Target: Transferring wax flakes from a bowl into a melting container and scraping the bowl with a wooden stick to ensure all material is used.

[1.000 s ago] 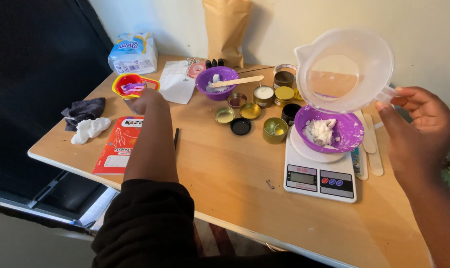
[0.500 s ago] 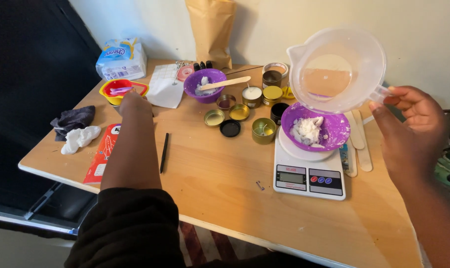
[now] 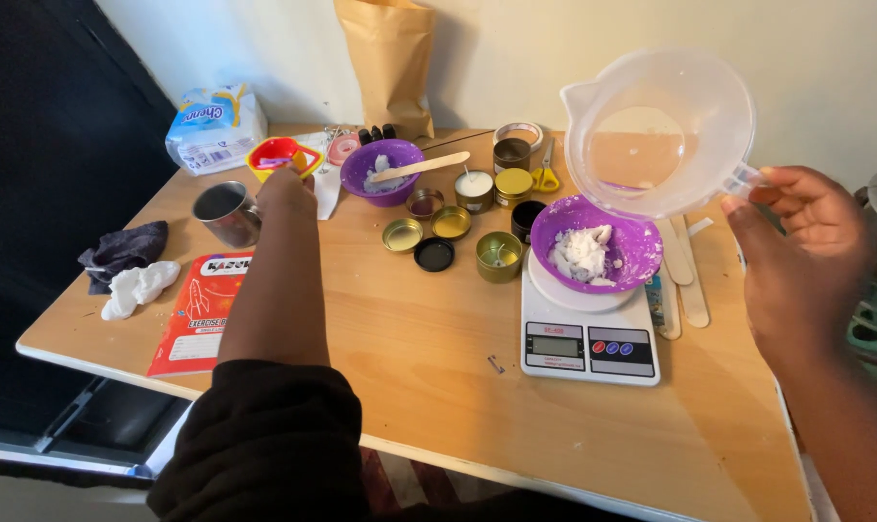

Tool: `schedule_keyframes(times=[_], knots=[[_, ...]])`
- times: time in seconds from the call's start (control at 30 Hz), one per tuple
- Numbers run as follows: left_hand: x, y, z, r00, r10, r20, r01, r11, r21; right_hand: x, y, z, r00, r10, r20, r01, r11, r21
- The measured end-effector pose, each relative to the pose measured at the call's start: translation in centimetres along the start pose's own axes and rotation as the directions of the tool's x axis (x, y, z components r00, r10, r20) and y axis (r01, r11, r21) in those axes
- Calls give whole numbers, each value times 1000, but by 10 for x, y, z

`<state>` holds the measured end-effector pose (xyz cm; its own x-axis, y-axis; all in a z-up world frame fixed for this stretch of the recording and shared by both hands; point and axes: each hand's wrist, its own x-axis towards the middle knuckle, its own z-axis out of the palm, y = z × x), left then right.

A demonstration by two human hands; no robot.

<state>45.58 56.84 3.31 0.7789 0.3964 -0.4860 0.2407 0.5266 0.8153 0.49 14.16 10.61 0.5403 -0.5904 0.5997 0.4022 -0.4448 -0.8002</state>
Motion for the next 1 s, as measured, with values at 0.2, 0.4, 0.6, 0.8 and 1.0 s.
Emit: schedule_keyframes(times=[0.2,0.4,0.6,0.8,1.0], knots=[[32,-32,-2,1000,-5,-2,5,998,64,0,-9,-7,999,-10,-39,12,999,50],[-80,-35,-28,929,369,32,101,-336,936,-4,-19,-10,997,23,-79,-16,996,82],[-52,-22,-55,946,317,64,89,-447,890,-8,-24,-6,998,37,-46,-32,994,105],[-20,-5,-72,931,227,286,-129,-528,839,-9,-24,-5,994,89,-63,-82,992,100],[-51,4,-78,933,244,265,-2,-730,683,-10,-26,-11,998,18,-56,-16,999,27]])
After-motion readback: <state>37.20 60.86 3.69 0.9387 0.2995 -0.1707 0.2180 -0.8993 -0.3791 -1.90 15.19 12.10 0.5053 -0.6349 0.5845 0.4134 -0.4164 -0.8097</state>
